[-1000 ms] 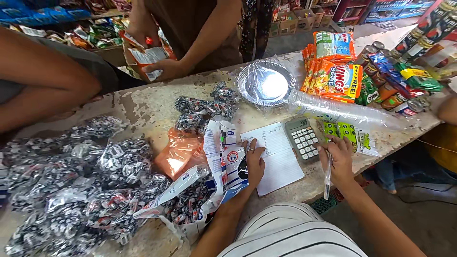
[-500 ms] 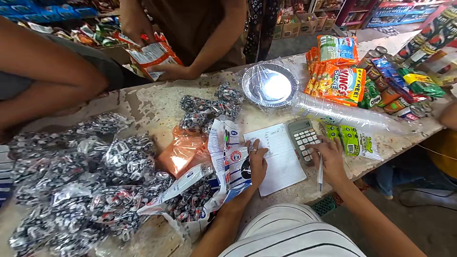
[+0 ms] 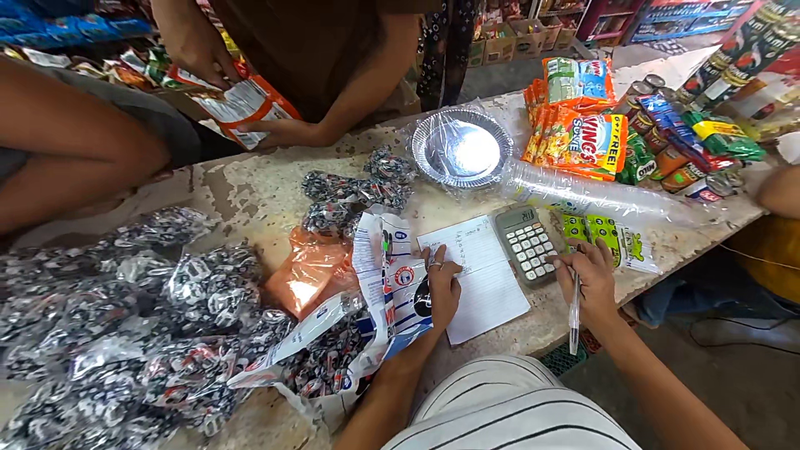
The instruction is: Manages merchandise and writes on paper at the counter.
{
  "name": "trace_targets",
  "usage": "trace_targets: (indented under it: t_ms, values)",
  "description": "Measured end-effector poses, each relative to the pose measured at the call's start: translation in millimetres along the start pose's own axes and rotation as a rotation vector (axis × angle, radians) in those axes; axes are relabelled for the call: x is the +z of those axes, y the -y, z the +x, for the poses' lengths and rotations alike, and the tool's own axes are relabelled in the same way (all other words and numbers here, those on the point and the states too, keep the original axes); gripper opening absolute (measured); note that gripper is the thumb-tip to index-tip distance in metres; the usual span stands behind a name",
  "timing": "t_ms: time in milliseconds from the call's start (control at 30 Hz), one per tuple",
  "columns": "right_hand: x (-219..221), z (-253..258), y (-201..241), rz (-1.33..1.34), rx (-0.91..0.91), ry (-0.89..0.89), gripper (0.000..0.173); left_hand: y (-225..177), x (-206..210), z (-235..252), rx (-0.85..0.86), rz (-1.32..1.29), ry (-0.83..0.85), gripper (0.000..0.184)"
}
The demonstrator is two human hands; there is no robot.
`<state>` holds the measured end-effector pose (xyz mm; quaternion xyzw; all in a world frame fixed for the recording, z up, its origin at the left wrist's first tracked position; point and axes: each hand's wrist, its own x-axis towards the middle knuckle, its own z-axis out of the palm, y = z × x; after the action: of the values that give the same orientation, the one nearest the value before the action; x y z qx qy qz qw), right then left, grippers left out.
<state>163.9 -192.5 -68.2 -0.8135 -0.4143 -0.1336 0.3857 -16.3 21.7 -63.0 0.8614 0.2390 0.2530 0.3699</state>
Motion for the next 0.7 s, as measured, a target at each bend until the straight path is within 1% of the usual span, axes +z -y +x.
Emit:
trace_targets:
  t_ms: [67,167,300,400,467,567,633,700]
  values:
    - [5.0,1.4,1.9,-0.001,-0.027,0.009,0.02,1.9,-0.1,0.1,0.008,0.01,0.001,0.019]
    - [19.7,-1.6,-8.3,-0.097,-0.018,0.103,0.02,3.0,0.5,-0.2,-0.005,0.01,0.007,0.019]
    - [29.1,7.3,5.7,-0.032,-0.06,0.081,0.019,5.0,2.5,0.3,-0.021,0.005,0.004,0.019]
    - [40.1,7.2,7.6,-0.082,-0.03,0.172,0.018,5.8,2.2,-0.7,-0.025,0.004,0.014,0.02]
    - [35.5,9.8,5.3,-0.07,-0.008,0.17,0.019,5.3,1.6,0.3,-0.027,-0.006,0.013,0.018]
    - [12.7,8.5,3.7,-0.033,-0.005,0.062,0.022,9.5,2.0,-0.6,-0.014,-0.022,0.02,0.015]
    - [-0.4,4.2,-6.0,-0.092,0.036,0.009,0.022,8.5,0.7,0.2,-0.006,-0.014,0.028,0.014]
    - [-2.6,-5.6,-25.4,-0.213,0.091,0.042,0.022,3.0,-0.5,0.8,-0.027,-0.023,0.024,0.014]
